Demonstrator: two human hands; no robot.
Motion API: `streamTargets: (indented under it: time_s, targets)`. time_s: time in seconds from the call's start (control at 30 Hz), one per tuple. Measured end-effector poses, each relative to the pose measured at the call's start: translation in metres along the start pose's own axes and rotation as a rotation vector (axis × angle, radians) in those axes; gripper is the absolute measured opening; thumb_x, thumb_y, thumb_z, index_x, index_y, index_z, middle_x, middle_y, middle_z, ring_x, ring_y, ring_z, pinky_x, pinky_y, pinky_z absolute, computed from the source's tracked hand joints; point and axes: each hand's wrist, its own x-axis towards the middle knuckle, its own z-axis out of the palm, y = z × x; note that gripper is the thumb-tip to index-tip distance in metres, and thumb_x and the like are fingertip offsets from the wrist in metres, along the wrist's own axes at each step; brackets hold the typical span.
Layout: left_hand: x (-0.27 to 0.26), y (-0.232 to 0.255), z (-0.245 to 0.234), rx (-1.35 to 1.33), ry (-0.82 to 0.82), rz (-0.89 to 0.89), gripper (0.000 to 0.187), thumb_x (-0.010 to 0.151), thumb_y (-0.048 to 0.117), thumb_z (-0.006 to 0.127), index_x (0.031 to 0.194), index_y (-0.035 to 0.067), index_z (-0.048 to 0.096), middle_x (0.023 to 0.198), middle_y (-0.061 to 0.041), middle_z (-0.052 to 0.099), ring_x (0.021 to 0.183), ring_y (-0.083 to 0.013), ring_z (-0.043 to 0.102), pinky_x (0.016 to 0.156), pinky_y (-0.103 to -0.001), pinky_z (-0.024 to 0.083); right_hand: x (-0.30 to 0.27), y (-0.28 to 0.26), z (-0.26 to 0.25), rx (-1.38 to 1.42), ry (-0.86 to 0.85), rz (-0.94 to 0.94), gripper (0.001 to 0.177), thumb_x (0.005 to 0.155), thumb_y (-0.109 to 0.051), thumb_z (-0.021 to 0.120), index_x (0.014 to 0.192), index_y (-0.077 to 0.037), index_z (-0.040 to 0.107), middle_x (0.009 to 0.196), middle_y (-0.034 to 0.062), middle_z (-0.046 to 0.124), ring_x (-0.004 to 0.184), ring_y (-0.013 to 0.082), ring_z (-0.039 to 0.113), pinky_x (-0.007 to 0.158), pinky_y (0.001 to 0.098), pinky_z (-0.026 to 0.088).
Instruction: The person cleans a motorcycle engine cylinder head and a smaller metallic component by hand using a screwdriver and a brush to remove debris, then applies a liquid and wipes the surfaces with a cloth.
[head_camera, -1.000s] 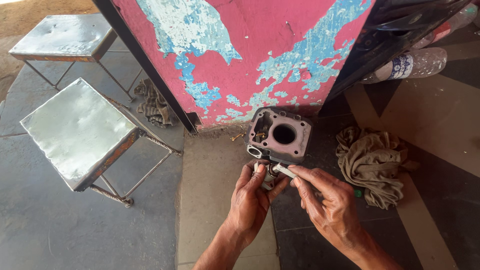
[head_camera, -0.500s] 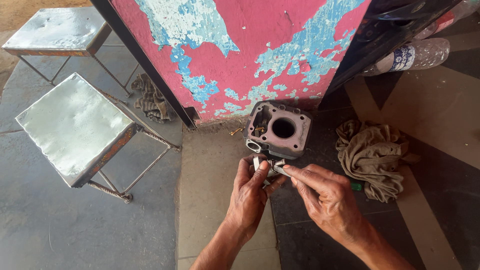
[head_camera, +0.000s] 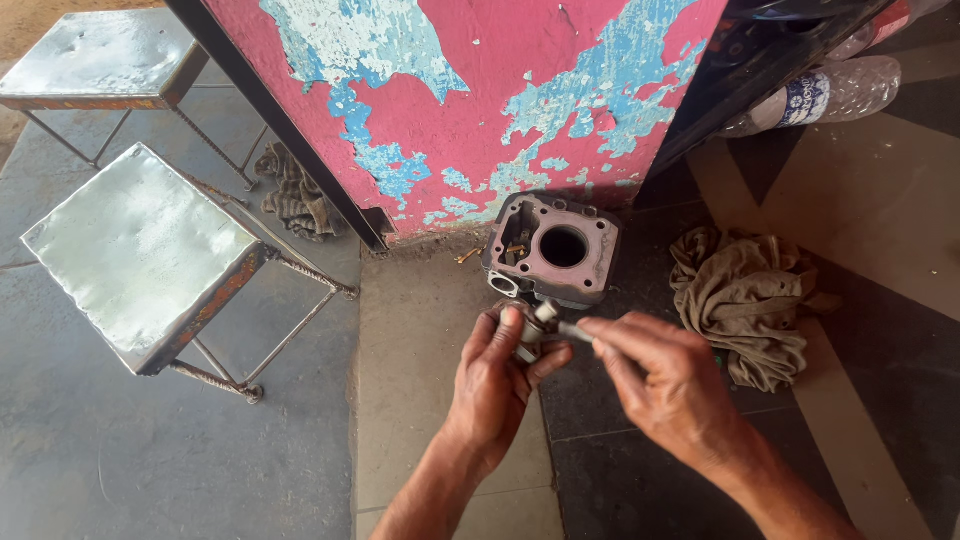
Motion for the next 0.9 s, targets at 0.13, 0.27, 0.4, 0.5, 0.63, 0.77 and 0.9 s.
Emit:
streamTargets:
  time_s: [0.13,0.27,0.4,0.5,0.63,0.77,0.9]
  targets:
    - [0.001,0.002,-0.005,-0.042,-0.030,-0.072,0.038,0.106,0.035,0.044,0.119,0.000,0.056,0.098,-0.015,0.070,0.080,-0.0240,0.071,0.072,-0.035,0.060,0.002,-0.004,-0.005,0.113,-0.011,0.270,0.026,0.092,-0.002,0.067,0.116,-0.006,0.075,0.080,0.0047,0.075,0.055,0.0088,0.067,0.042,0.0222,0.054]
    - [0.000,-0.006,-0.006,-0.067,-0.073,-0.143,0.043,0.109,0.039,0.042,0.118,0.000,0.059,0.093,-0.015,0.070,0.074,-0.0203,0.068,0.065,-0.031,0.055,-0.001,-0.004,-0.008,0.169,-0.042,0.187,0.029,0.093,-0.001,0.065,0.120,-0.006,0.074,0.084,0.0041,0.072,0.063,0.0085,0.066,0.051,0.0219,0.055]
    - [0.001,-0.005,-0.008,-0.063,-0.053,-0.201,0.046,0.109,0.042,0.043,0.112,0.000,0.061,0.089,-0.013,0.069,0.069,-0.0184,0.066,0.059,-0.029,0.051,0.003,0.000,-0.008,0.164,-0.050,0.147,0.030,0.093,0.000,0.065,0.121,-0.006,0.073,0.088,0.0028,0.071,0.069,0.0077,0.067,0.057,0.0220,0.058]
    - [0.001,-0.005,-0.007,-0.046,-0.016,-0.261,0.045,0.107,0.045,0.045,0.108,0.003,0.062,0.086,-0.010,0.068,0.065,-0.0160,0.063,0.055,-0.027,0.048,0.002,0.003,-0.010,0.188,-0.074,0.111,0.031,0.092,0.002,0.065,0.121,-0.007,0.073,0.089,0.0027,0.071,0.072,0.0082,0.067,0.058,0.0227,0.058]
    - [-0.001,-0.005,-0.005,-0.001,-0.038,-0.278,0.043,0.107,0.046,0.047,0.108,0.006,0.063,0.083,-0.008,0.066,0.062,-0.0124,0.060,0.051,-0.024,0.045,0.001,0.001,-0.007,0.194,-0.090,0.118,0.033,0.091,0.004,0.066,0.121,-0.007,0.074,0.087,0.0033,0.071,0.072,0.0087,0.066,0.060,0.0236,0.058]
    - [-0.002,-0.004,-0.001,-0.004,-0.021,-0.285,0.044,0.106,0.047,0.047,0.105,0.006,0.062,0.082,-0.008,0.066,0.060,-0.0121,0.059,0.049,-0.024,0.043,0.002,0.001,-0.008,0.196,-0.086,0.139,0.033,0.091,0.003,0.066,0.120,-0.008,0.074,0.087,0.0034,0.073,0.068,0.0084,0.067,0.056,0.0228,0.059]
    - [-0.003,-0.002,0.000,-0.006,-0.001,-0.303,0.043,0.106,0.048,0.047,0.104,0.007,0.061,0.083,-0.008,0.067,0.059,-0.0117,0.058,0.049,-0.023,0.042,0.003,0.003,-0.014,0.124,-0.094,0.091,0.030,0.091,0.002,0.067,0.118,-0.008,0.075,0.088,0.0035,0.075,0.067,0.0081,0.069,0.055,0.0219,0.058]
